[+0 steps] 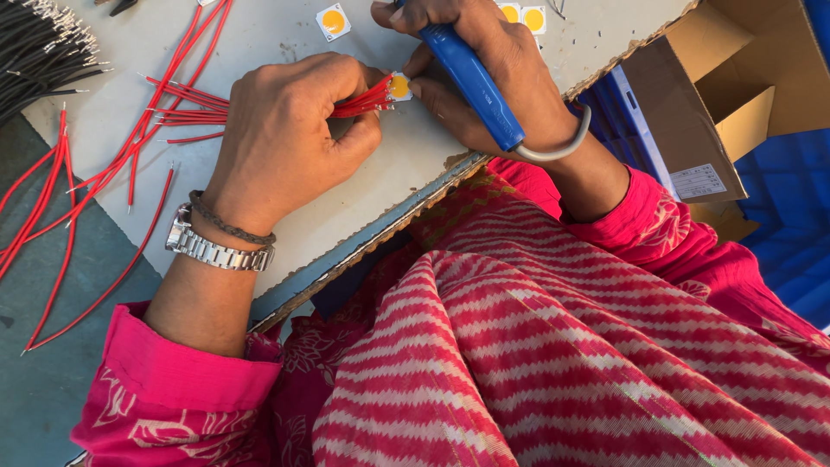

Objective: The person strips red wires with pliers, dips the wire ends into a small container of flux, and then uses a soldering iron to attach the wires to square LED modules on a workbench. The person repeats this process for multiple LEDs, placing finished units aside.

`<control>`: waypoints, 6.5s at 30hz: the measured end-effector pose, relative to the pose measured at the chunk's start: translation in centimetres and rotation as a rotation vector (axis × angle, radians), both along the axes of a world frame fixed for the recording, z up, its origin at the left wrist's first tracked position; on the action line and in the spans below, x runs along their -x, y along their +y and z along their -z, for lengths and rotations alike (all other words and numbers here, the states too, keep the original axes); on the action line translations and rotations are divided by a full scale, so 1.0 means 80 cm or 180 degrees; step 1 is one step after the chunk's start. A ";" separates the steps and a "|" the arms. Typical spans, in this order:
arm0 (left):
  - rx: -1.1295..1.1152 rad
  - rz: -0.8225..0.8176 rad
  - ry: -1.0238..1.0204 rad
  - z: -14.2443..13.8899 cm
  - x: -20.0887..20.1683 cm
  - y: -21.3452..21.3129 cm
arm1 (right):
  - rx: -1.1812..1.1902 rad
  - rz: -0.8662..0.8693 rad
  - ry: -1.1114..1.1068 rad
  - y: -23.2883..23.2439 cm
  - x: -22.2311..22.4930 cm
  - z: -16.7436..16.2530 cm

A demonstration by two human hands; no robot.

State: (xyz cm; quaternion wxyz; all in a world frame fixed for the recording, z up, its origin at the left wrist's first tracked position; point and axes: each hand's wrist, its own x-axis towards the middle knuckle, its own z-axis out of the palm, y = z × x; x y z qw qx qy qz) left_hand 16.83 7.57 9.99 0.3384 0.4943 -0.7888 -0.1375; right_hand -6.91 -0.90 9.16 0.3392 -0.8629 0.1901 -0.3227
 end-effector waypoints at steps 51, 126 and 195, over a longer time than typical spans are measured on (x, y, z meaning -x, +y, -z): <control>-0.0129 -0.0148 -0.0120 -0.005 0.029 -0.004 | -0.0500 0.1031 -0.0898 0.008 0.091 -0.042; -0.0514 -0.0327 -0.0504 -0.005 0.038 -0.010 | -0.0197 0.0935 -0.0245 0.006 0.059 -0.091; -0.0425 -0.0437 -0.0479 0.000 0.048 -0.008 | -0.0211 0.0577 -0.0135 -0.012 0.065 -0.075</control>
